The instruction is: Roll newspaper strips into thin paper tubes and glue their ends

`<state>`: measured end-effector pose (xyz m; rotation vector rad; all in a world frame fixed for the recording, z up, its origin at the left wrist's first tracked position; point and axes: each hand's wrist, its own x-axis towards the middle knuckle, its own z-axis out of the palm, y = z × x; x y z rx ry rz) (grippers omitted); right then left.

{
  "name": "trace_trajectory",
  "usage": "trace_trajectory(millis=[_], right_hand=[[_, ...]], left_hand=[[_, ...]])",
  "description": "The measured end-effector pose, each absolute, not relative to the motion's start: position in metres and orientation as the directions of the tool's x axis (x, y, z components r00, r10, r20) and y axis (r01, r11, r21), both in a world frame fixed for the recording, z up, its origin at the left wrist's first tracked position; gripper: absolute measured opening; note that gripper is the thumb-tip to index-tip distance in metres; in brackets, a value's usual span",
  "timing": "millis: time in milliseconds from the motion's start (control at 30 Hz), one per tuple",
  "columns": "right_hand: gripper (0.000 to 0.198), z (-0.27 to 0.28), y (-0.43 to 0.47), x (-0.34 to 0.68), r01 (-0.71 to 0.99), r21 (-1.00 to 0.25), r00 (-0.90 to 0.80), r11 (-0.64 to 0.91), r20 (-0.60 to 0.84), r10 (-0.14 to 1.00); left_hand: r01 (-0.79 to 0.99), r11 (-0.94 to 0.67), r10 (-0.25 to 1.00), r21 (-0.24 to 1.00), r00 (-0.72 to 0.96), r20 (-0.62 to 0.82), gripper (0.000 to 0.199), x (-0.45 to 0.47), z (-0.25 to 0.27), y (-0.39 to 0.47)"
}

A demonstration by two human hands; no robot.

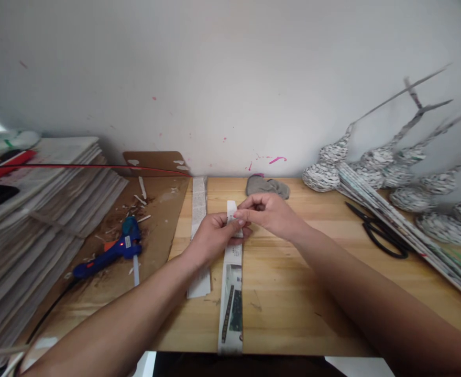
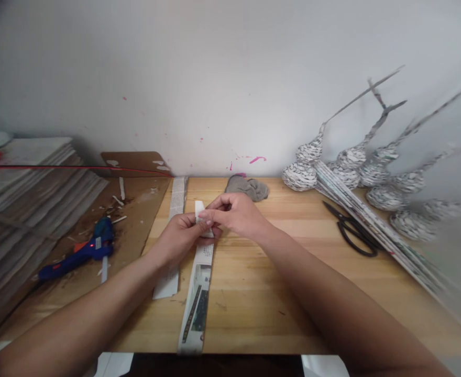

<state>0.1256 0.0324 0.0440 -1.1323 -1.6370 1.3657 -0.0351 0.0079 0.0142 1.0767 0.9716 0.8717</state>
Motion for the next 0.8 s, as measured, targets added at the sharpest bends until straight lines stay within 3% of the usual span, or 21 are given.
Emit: trace_trajectory(millis=[367,800], right_hand=[[0.021,0.0445,0.0344,0.1306,0.356,-0.92,-0.351,0.165,0.032,0.936],[0.029,0.0473,0.0376,0.1351,0.374,-0.912,-0.436,0.166,-0.015,0.9]], left_hand=[[-0.033,0.235,0.898,0.972,0.391,-0.204,0.028,-0.0354,0.0115,0.009],[-0.099,0.308,0.88,0.946,0.407,-0.244,0.039,-0.0364,0.0138,0.0089]])
